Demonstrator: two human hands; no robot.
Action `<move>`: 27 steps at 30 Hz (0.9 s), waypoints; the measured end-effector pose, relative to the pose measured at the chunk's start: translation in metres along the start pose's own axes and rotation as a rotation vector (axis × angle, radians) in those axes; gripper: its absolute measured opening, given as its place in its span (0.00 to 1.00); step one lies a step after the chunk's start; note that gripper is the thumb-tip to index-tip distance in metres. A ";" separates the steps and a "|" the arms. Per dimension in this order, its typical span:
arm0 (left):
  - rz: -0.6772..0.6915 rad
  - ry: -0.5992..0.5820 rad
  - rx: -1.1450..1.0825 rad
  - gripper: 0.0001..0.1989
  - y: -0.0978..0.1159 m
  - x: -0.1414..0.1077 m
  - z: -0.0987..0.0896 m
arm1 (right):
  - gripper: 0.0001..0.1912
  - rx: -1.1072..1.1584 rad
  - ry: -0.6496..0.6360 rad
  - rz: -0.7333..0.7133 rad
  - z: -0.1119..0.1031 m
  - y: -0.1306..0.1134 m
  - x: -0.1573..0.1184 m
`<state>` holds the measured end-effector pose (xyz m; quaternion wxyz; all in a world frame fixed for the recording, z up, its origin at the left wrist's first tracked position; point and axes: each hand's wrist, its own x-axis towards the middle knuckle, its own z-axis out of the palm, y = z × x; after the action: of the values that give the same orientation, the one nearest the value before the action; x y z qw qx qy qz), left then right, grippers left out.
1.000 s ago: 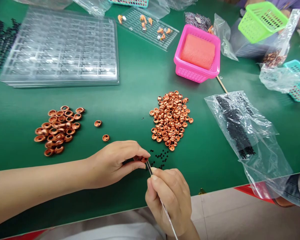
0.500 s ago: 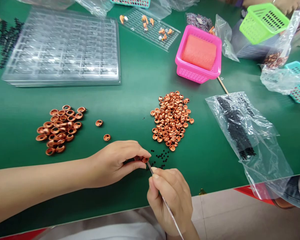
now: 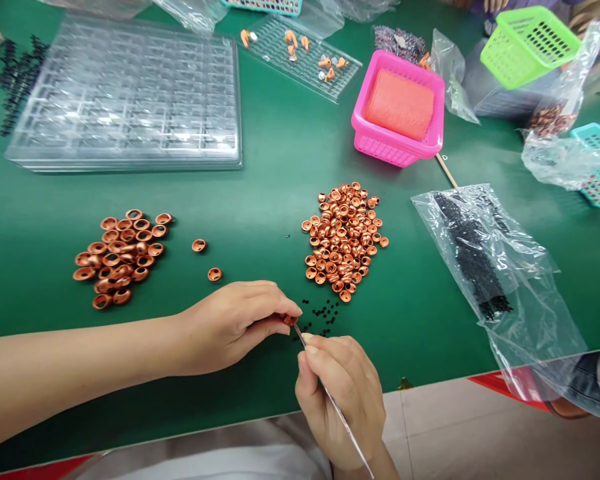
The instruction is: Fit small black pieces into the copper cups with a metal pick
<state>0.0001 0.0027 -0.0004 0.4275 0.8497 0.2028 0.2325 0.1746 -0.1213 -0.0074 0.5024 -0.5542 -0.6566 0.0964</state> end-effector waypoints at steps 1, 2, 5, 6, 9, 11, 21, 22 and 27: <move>0.004 0.001 0.009 0.06 0.000 0.000 0.000 | 0.20 0.004 -0.005 0.014 0.000 0.000 0.000; 0.010 -0.001 0.013 0.07 0.000 0.000 0.000 | 0.20 0.012 -0.005 0.028 -0.001 0.000 0.000; 0.038 -0.015 0.007 0.07 0.001 -0.002 0.001 | 0.21 0.057 -0.008 0.053 -0.005 0.001 0.000; 0.047 -0.018 0.001 0.07 0.002 -0.002 0.001 | 0.21 0.069 -0.031 0.050 -0.007 0.001 0.001; 0.064 -0.023 -0.015 0.07 0.003 -0.004 0.002 | 0.22 0.071 -0.130 0.037 -0.011 0.002 0.003; 0.066 -0.031 -0.021 0.07 0.004 -0.004 0.002 | 0.21 0.068 -0.139 0.034 -0.013 0.002 0.004; -0.006 -0.014 -0.081 0.07 0.003 0.000 0.002 | 0.18 0.050 0.016 0.080 -0.003 0.001 0.002; -0.014 -0.014 -0.090 0.06 0.002 0.000 0.002 | 0.18 0.059 0.029 0.084 -0.002 0.001 0.002; -0.012 -0.022 -0.135 0.08 0.001 0.001 0.001 | 0.19 0.085 0.074 0.067 -0.001 0.001 0.001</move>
<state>0.0018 0.0018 0.0000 0.4874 0.8202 0.1870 0.2339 0.1761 -0.1202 -0.0074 0.5459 -0.5571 -0.6141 0.1203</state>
